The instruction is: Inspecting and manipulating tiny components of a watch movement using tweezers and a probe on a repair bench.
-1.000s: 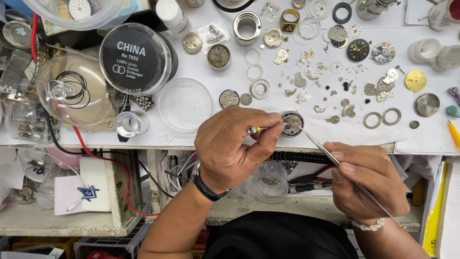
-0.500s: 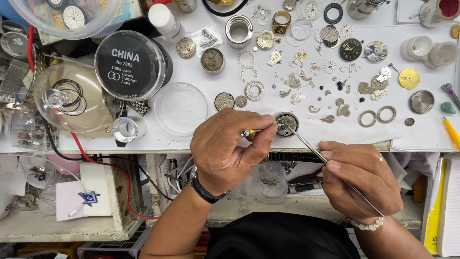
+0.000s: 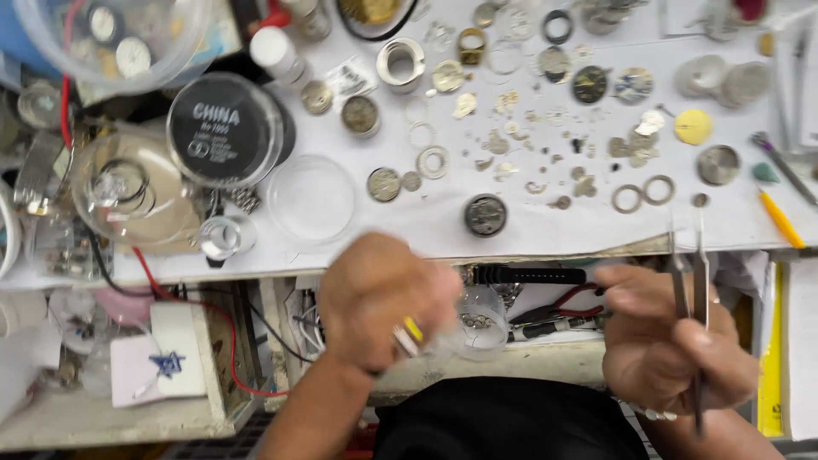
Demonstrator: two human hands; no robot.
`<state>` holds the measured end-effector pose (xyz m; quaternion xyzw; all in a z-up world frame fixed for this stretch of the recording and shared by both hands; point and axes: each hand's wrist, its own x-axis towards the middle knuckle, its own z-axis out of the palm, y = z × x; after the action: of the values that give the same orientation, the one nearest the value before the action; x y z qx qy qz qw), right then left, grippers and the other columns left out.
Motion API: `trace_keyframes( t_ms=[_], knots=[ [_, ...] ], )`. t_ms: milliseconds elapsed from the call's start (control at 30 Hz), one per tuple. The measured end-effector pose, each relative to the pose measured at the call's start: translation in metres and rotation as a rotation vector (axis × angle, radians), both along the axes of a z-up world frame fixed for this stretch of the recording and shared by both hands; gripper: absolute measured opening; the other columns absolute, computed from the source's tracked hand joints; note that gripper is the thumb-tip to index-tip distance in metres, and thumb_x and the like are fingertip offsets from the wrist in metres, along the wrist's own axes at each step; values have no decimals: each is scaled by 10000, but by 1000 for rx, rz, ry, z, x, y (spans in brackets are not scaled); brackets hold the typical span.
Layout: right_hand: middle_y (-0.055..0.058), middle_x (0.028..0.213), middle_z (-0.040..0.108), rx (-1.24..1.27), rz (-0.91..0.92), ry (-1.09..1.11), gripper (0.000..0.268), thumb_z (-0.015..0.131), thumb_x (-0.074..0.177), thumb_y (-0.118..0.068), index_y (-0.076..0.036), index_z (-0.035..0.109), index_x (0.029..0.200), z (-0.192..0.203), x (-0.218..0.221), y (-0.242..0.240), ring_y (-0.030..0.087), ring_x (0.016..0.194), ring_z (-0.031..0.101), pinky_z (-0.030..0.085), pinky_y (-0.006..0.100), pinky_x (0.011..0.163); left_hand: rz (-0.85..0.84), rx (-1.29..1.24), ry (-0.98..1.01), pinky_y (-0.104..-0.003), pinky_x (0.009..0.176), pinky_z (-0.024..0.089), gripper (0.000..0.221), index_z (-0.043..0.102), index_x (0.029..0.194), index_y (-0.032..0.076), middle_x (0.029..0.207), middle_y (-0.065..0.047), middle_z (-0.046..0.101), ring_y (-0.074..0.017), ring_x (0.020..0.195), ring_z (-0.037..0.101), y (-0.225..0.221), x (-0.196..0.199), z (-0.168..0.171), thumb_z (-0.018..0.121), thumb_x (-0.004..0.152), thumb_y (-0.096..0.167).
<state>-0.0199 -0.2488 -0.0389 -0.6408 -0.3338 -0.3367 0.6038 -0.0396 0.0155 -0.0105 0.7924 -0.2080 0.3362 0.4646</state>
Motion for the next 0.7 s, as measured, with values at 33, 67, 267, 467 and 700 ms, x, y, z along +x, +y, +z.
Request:
trace_keyframes(
  t_ms=[33, 67, 267, 467, 700],
  knots=[
    [274, 890, 596, -3, -31, -9, 259, 425, 1112, -254, -101, 449, 1319, 10, -10, -10, 342, 824, 676, 679, 527, 761, -31, -3, -9, -396, 706, 585, 279, 655, 1175, 116, 1077, -41, 719, -204, 794, 687, -9, 4, 15, 812, 955, 188],
    [249, 1054, 620, -173, 61, 96, 326, 454, 1109, -332, -109, 458, 1346, 20, -21, -20, 349, 962, 707, 703, 509, 880, -212, 96, -106, -366, 620, 502, 251, 678, 1170, 46, 1045, -53, 672, -174, 733, 678, -19, 8, 31, 800, 991, 174],
    [91, 1143, 670, -570, 84, 293, 232, 714, 945, -292, -187, 707, 1152, 49, -52, -19, 258, 974, 722, 590, 372, 867, -321, 292, -141, -347, 613, 543, 178, 692, 944, 27, 926, -102, 680, -218, 717, 632, -61, -20, 35, 550, 1043, 67],
    [113, 951, 625, -487, 263, 343, 150, 617, 1020, -221, -98, 692, 1060, 63, -52, -25, 275, 747, 596, 519, 369, 693, -143, 398, -89, -304, 611, 551, 128, 670, 1108, 151, 1137, -75, 687, -165, 767, 742, -66, -51, 25, 644, 1027, 247],
    [45, 733, 458, -497, 584, 571, 224, 638, 1047, -228, -70, 718, 1184, 80, -69, -36, 231, 642, 493, 393, 370, 590, -226, 615, -8, -369, 755, 607, 206, 721, 1193, 40, 1160, -113, 712, -262, 904, 707, -54, -65, -3, 603, 1032, 93]
  ],
)
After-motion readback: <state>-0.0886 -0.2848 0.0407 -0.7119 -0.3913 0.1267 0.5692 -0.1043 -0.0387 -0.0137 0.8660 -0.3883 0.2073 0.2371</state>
